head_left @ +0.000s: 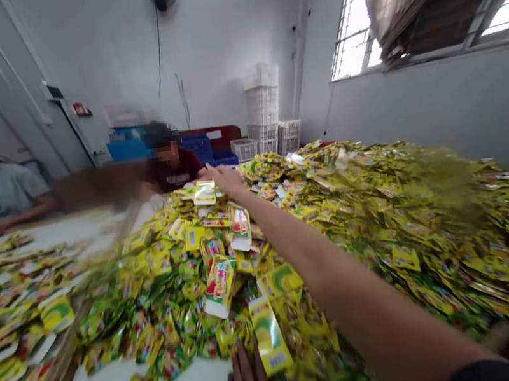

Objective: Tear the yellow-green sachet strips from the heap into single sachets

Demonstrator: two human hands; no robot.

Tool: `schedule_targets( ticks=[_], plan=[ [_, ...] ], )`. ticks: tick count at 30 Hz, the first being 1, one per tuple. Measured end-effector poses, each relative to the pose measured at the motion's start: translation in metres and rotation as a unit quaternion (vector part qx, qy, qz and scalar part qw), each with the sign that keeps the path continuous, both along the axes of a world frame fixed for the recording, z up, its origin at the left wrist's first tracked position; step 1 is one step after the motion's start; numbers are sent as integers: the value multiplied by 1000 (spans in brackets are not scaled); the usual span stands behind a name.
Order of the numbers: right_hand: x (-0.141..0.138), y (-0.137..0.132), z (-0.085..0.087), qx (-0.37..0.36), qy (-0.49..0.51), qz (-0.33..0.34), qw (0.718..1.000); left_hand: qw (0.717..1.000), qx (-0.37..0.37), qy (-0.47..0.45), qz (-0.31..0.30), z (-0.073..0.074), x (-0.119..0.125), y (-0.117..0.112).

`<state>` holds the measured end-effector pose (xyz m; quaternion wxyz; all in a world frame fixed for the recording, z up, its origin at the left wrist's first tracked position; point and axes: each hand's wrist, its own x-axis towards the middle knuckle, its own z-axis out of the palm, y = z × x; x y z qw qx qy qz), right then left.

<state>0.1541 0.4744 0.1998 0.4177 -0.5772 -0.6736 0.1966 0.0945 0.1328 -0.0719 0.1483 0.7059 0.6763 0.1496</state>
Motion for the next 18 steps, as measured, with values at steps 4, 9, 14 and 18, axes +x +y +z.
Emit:
schedule_targets(
  ticks=[4,9,14,18],
  plan=[
    [21,-68,-9,85,-47,59,993,993,104,-42,30,-5,1,-2],
    [82,-219,-83,57,-120,111,985,981,146,-119,54,4,-4,-5],
    [114,-312,-183,-59,-32,77,995,952,126,-279,0,19,-8,4],
    [90,-329,-218,-59,56,77,994,890,-2,-456,2,36,-7,11]
  ],
)
